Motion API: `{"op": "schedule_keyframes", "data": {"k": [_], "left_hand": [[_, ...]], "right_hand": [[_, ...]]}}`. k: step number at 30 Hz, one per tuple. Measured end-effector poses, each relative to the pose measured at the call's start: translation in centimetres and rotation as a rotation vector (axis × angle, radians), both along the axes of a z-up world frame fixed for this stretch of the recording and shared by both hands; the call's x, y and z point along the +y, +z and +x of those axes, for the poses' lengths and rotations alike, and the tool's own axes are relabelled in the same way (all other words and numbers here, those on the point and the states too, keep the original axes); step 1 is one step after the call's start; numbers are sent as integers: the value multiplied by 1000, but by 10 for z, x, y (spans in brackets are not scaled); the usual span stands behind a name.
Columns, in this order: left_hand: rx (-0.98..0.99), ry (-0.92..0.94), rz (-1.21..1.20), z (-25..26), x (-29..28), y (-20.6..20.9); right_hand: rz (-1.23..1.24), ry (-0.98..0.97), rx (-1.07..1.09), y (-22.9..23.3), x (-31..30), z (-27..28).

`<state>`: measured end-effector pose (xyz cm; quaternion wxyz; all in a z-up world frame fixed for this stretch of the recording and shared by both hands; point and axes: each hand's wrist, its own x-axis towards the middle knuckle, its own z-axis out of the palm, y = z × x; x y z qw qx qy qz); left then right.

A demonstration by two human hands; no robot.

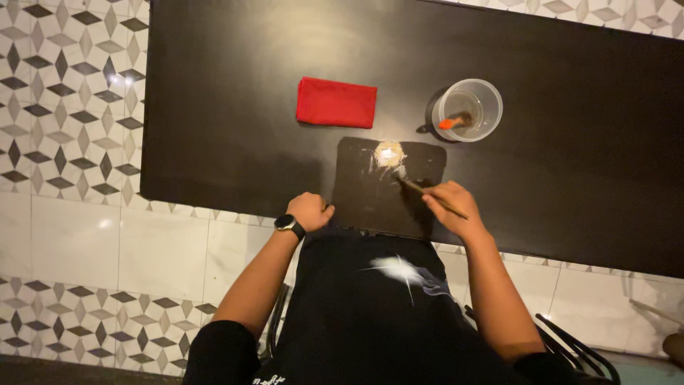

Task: The person paints a dark rectangular table with a brush, applying a light-colored substance in a rectangular area. They dip the brush into a container of liquid and continue painting the table surface.

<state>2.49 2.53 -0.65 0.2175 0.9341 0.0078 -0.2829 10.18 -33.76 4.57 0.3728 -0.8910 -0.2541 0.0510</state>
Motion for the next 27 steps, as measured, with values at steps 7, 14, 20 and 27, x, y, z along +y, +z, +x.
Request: {"op": "schedule_keyframes", "data": {"k": [7,14,20,27], "left_hand": [[-427,148,44,-9,-5,-25],[-452,137,88,-21,-5,-56],[-474,141,117,-23,-9,-59],[-504,182,122,-24,-16,-64]], "right_hand": [[12,9,-26,8,21,3],[-53,276,-40,8,36,1],[-20,237,47,-3,33,11],[4,293,14,-10,31,-1]]}}
